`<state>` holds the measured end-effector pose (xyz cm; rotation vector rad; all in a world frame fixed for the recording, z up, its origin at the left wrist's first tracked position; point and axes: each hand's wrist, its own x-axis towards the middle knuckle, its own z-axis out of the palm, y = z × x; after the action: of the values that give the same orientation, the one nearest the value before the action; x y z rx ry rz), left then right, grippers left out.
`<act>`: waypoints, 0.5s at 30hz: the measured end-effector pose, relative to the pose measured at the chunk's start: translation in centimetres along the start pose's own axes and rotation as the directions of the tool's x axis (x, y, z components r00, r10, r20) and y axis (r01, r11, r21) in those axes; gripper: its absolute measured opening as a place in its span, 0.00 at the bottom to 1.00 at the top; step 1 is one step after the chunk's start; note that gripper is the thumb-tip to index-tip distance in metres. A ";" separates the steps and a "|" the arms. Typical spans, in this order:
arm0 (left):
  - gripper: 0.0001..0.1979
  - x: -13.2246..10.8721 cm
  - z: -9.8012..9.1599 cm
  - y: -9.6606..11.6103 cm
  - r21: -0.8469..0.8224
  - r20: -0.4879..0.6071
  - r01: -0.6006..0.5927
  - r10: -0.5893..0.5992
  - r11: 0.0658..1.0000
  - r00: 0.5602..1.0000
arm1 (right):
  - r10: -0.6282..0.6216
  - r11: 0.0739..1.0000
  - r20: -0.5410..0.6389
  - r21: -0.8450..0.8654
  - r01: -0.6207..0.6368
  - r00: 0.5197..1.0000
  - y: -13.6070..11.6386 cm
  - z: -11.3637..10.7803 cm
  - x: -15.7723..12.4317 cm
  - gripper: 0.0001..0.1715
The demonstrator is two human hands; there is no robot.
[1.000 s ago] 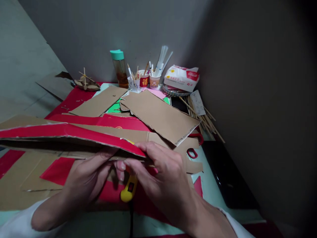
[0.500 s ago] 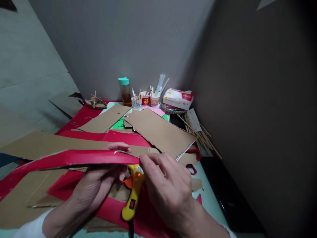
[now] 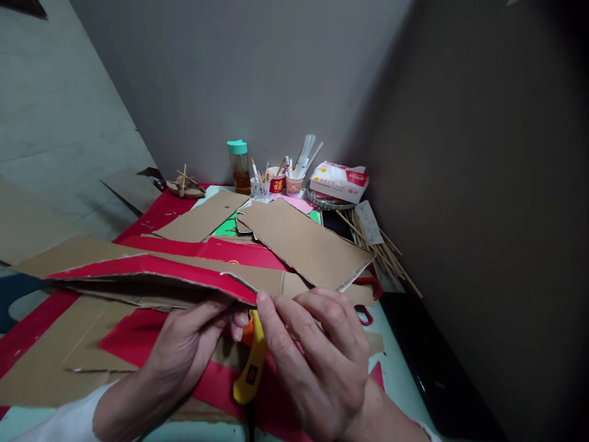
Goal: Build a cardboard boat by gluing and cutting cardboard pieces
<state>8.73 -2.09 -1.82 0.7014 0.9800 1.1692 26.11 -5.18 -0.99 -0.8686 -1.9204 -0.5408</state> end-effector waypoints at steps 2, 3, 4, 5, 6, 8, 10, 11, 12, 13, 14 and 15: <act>0.05 -0.1 0.2 0.2 -0.002 -0.021 0.003 -0.003 1.000 1.000 | -0.004 1.000 0.007 -0.010 0.004 1.000 -0.2 0.0 0.0 0.23; 0.06 -0.1 0.3 0.2 -0.001 -0.028 0.007 -0.007 1.000 1.000 | -0.011 1.000 0.017 -0.013 0.011 1.000 -0.3 0.1 0.0 0.23; 0.06 -0.1 0.4 0.2 -0.003 -0.036 0.010 -0.010 1.000 0.999 | -0.021 1.000 0.024 -0.016 0.021 0.999 -0.4 0.2 0.0 0.23; 0.07 0.0 0.4 0.3 -0.008 -0.043 0.012 -0.013 1.000 0.999 | -0.032 0.999 0.026 -0.014 0.032 0.999 -0.4 0.3 0.0 0.23; 0.07 0.0 0.5 0.3 -0.014 -0.052 0.012 -0.012 1.000 0.999 | -0.039 0.999 0.024 -0.011 0.039 0.999 -0.5 0.4 0.1 0.24; 0.07 0.1 0.6 0.3 -0.025 -0.063 0.005 -0.006 1.000 0.998 | -0.038 0.999 0.015 -0.012 0.038 0.999 -0.6 0.7 0.1 0.24; 0.07 0.1 0.7 0.3 -0.028 -0.066 -0.009 0.008 1.000 0.998 | -0.031 0.999 0.015 -0.026 0.031 0.999 -0.6 1.1 0.2 0.23; 0.07 0.1 0.7 0.3 -0.027 -0.064 -0.019 0.017 0.999 0.998 | -0.029 0.999 0.021 -0.039 0.030 0.999 -0.7 1.2 0.2 0.22; 0.07 0.1 0.8 0.3 -0.032 -0.067 -0.031 0.029 0.999 0.997 | -0.029 0.998 0.028 -0.055 0.030 0.999 -0.7 1.4 0.2 0.21; 0.06 0.0 0.8 0.3 -0.038 -0.073 -0.046 0.043 0.998 0.996 | -0.026 0.997 0.034 -0.074 0.028 0.999 -0.8 1.5 0.2 0.20; 0.05 -0.1 0.9 0.2 -0.044 -0.080 -0.067 0.064 0.997 0.995 | -0.017 0.995 0.043 -0.094 0.021 0.999 -0.8 1.6 0.2 0.19; 0.07 -0.2 1.0 0.1 -0.044 -0.086 -0.094 0.090 0.995 0.992 | -0.008 0.993 0.056 -0.113 0.014 0.998 -0.9 1.7 0.2 0.18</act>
<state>9.53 -2.24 -1.22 0.6689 0.9946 1.3074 24.37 -4.56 -1.68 -0.9544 -1.9606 -0.6438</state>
